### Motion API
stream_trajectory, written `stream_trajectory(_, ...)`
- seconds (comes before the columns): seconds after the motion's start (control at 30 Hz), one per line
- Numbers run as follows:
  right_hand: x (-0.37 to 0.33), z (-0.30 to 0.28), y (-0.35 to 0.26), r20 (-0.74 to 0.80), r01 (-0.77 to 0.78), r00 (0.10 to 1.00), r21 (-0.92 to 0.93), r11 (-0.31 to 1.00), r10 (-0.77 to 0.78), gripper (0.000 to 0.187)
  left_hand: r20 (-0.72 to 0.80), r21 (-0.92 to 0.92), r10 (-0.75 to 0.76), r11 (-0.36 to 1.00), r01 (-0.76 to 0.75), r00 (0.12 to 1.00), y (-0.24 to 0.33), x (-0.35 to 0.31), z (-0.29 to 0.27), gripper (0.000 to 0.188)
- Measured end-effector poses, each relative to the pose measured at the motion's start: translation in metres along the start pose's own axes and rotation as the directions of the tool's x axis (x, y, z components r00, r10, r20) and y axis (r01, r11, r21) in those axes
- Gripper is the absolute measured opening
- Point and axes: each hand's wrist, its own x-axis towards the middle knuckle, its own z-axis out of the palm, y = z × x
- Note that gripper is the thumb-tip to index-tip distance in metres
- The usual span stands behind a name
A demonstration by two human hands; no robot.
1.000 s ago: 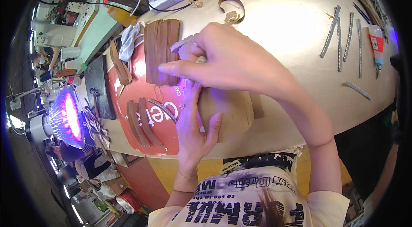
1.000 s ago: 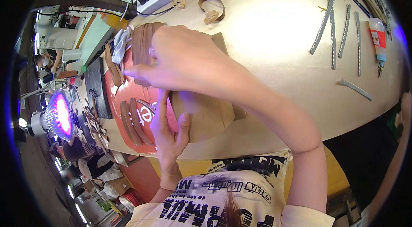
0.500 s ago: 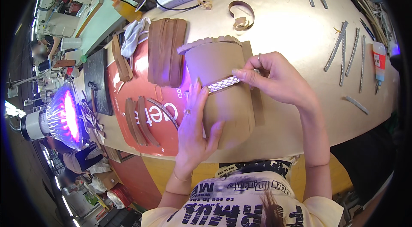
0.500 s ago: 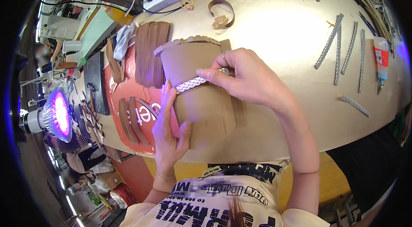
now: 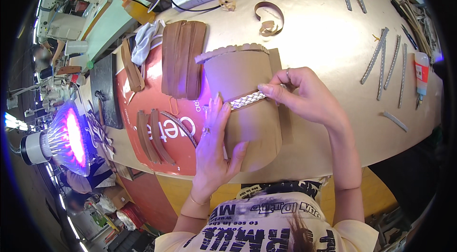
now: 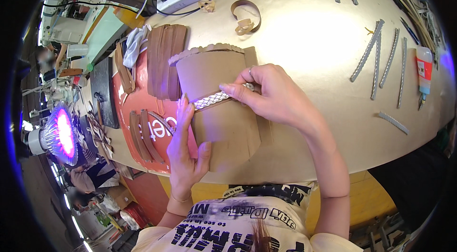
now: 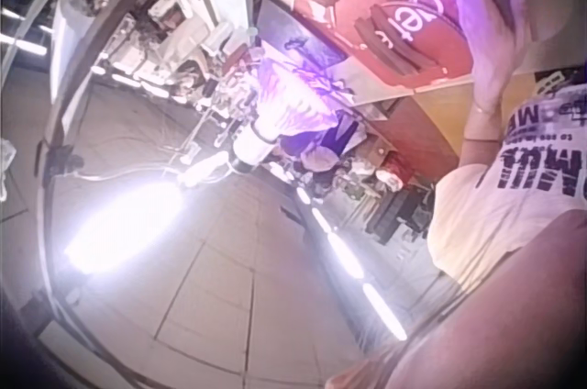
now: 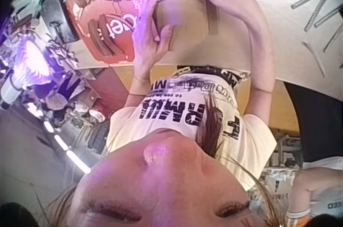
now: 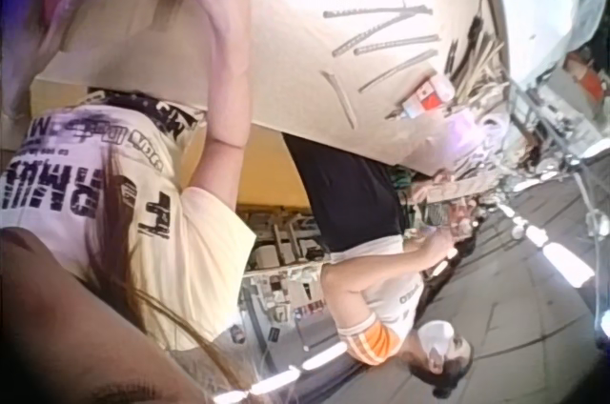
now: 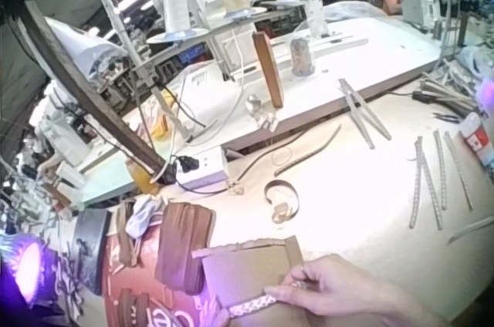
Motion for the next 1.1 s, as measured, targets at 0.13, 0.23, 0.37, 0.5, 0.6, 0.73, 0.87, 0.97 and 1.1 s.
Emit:
stream_trajectory(0.13,0.0,0.004,0.007,-0.024,-0.002,1.0,0.035,0.999,0.003,0.03,0.0,0.003,-0.001,1.0,0.001,1.0,0.0,0.0,0.0,0.068)
stream_trajectory(0.23,0.002,0.012,0.013,-0.106,0.12,0.988,0.058,0.991,-0.114,0.035,0.002,0.0,0.004,1.0,-0.004,1.0,-0.001,0.0,0.0,0.068)
stream_trajectory(0.37,0.0,0.016,0.015,-0.148,0.153,0.978,0.012,0.988,-0.15,0.034,-0.009,0.001,0.016,1.0,-0.016,1.0,-0.001,0.0,0.0,0.068)
stream_trajectory(0.5,-0.005,0.019,0.009,-0.176,0.096,0.98,-0.001,0.995,-0.095,0.029,-0.007,-0.009,0.016,1.0,-0.016,1.0,-0.003,-0.001,0.001,0.068)
stream_trajectory(0.6,-0.007,0.018,0.008,-0.272,0.035,0.959,-0.146,0.989,-0.074,0.035,-0.022,-0.031,0.014,0.999,-0.015,1.0,-0.005,-0.001,0.002,0.068)
stream_trajectory(0.73,-0.001,0.018,0.017,-0.231,-0.02,0.972,0.117,0.993,0.047,0.04,-0.036,-0.045,0.007,0.999,-0.009,0.999,-0.005,-0.002,0.004,0.068)
stream_trajectory(0.87,0.002,0.023,0.027,-0.216,0.045,0.976,0.331,0.943,0.03,0.034,-0.042,-0.017,0.005,1.0,-0.006,0.999,-0.004,-0.003,0.003,0.067)
stream_trajectory(0.97,0.001,0.028,0.032,-0.195,0.028,0.979,0.435,0.9,0.064,0.03,-0.051,-0.009,0.011,1.0,-0.012,0.999,-0.003,-0.003,0.004,0.067)
stream_trajectory(1.1,0.0,0.03,0.035,-0.211,0.044,0.975,0.49,0.871,0.069,0.027,-0.038,0.003,0.007,1.0,-0.006,0.999,-0.002,-0.002,0.003,0.067)
